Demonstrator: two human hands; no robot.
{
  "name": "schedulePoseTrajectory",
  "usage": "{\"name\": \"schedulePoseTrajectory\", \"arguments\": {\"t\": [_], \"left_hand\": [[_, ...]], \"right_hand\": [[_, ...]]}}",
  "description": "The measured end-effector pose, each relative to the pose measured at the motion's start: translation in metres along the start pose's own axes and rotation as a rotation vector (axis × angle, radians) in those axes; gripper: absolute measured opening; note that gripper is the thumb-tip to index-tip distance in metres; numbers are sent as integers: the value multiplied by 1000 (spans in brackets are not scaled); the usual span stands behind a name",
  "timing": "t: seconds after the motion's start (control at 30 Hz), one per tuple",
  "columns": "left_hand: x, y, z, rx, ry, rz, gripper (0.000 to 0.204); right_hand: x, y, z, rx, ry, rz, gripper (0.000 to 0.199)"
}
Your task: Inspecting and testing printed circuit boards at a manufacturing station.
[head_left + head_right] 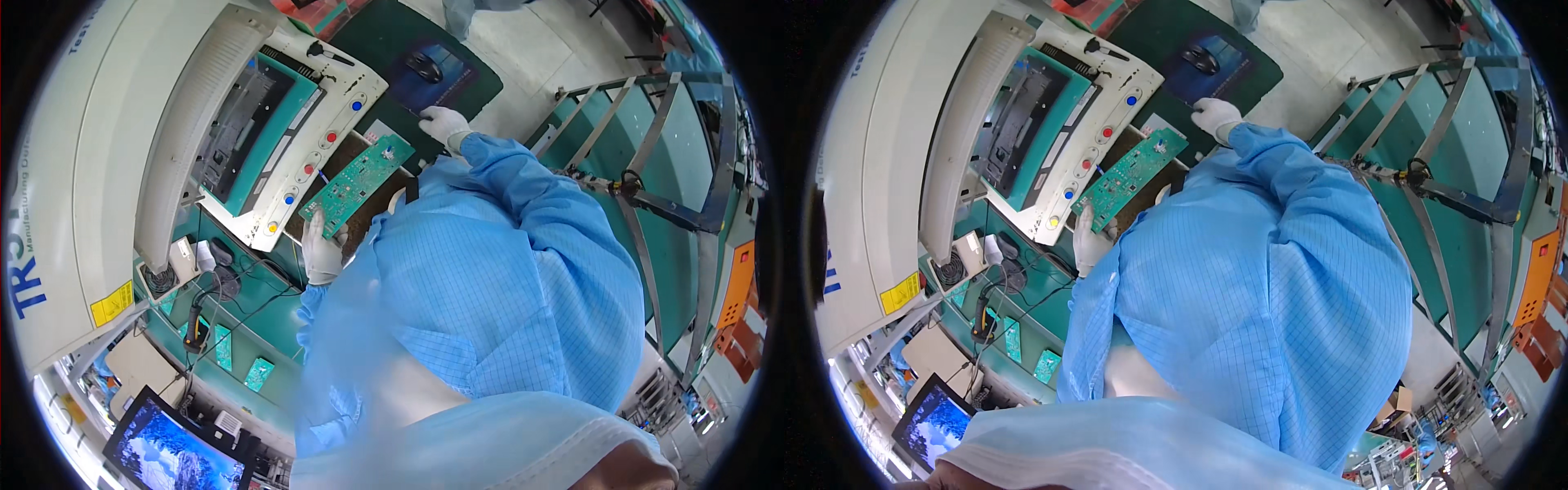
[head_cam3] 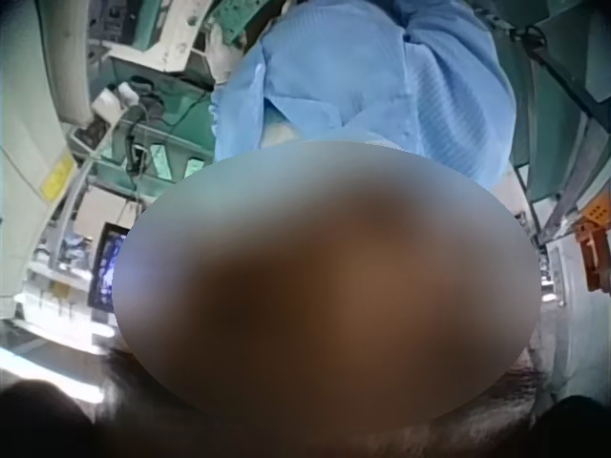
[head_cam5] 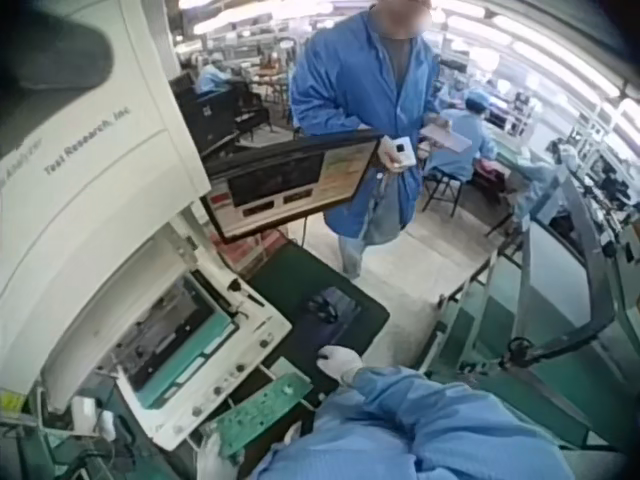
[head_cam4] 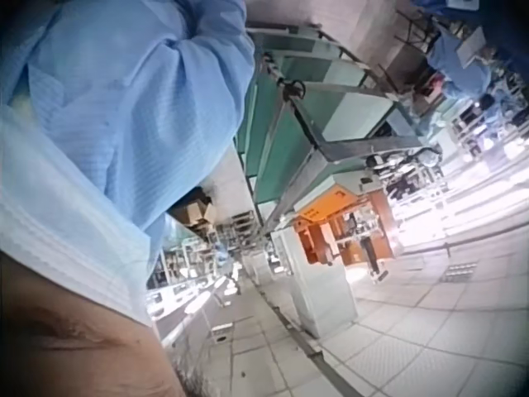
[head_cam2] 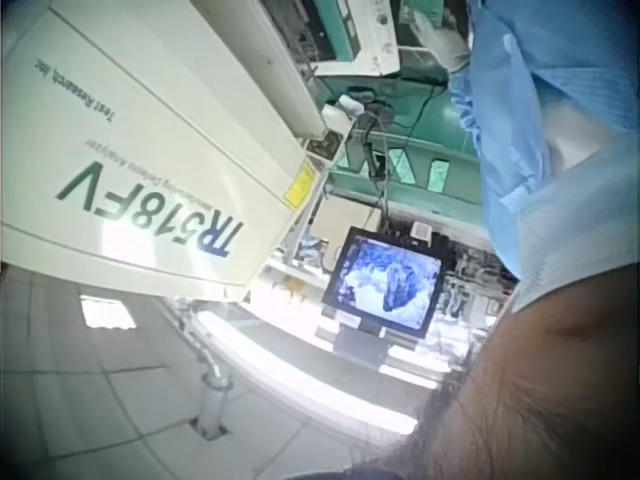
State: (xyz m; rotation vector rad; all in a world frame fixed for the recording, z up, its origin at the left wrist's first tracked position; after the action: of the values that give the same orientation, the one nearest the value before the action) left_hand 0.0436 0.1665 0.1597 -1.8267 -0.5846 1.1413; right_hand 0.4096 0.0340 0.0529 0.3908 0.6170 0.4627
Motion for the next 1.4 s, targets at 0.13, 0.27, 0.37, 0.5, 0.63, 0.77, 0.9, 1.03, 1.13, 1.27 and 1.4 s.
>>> {"name": "schedulePoseTrajectory", "arguments": {"t": [0.13,0.27,0.37,0.5,0.63,0.77,0.9,1.03,1.13,1.27,1.4], "left_hand": [[2,-6,-16,38,9,45,36],[-3,-14,-29,295,18,-161,28],[-9,-31,-61,1044,229,-747,26],[-10,-35,-86,1021,202,-672,19],[-14,-30,-101,1100,140,-670,11],[2,7,-93,181,-74,-155,29],[1,28,-101,115,-178,17,37],[6,39,-114,238,-76,-113,40],[13,52,-113,262,-87,-157,41],[16,61,-112,270,-77,-141,42],[14,52,-125,420,-39,-133,29]], "right_hand": [[13,-23,18,-16,-227,-124,43],[36,-38,31,-81,-365,-146,54],[59,-37,37,-151,-448,-71,56],[93,-25,34,-200,-455,9,72],[120,-15,26,-187,-479,117,77],[134,-19,20,-82,-524,252,71],[141,-24,14,-71,-527,292,63],[141,-26,14,-42,-563,307,55],[139,-26,16,-51,-588,325,52],[138,-25,17,-74,-599,331,51],[140,-25,16,-61,-591,317,50]]}}
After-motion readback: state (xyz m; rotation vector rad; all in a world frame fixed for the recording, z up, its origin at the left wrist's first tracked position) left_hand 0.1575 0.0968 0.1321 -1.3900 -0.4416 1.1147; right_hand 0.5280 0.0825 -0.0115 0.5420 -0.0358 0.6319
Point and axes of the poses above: each hand's wrist, its own x-axis towards the middle knuckle, its own z-axis out of the back of the hand, y = z × x, the point moved 4 cm from there along x, towards the middle knuckle, and after that the axes turned 13 degrees about -z, right-handed, at the moved point
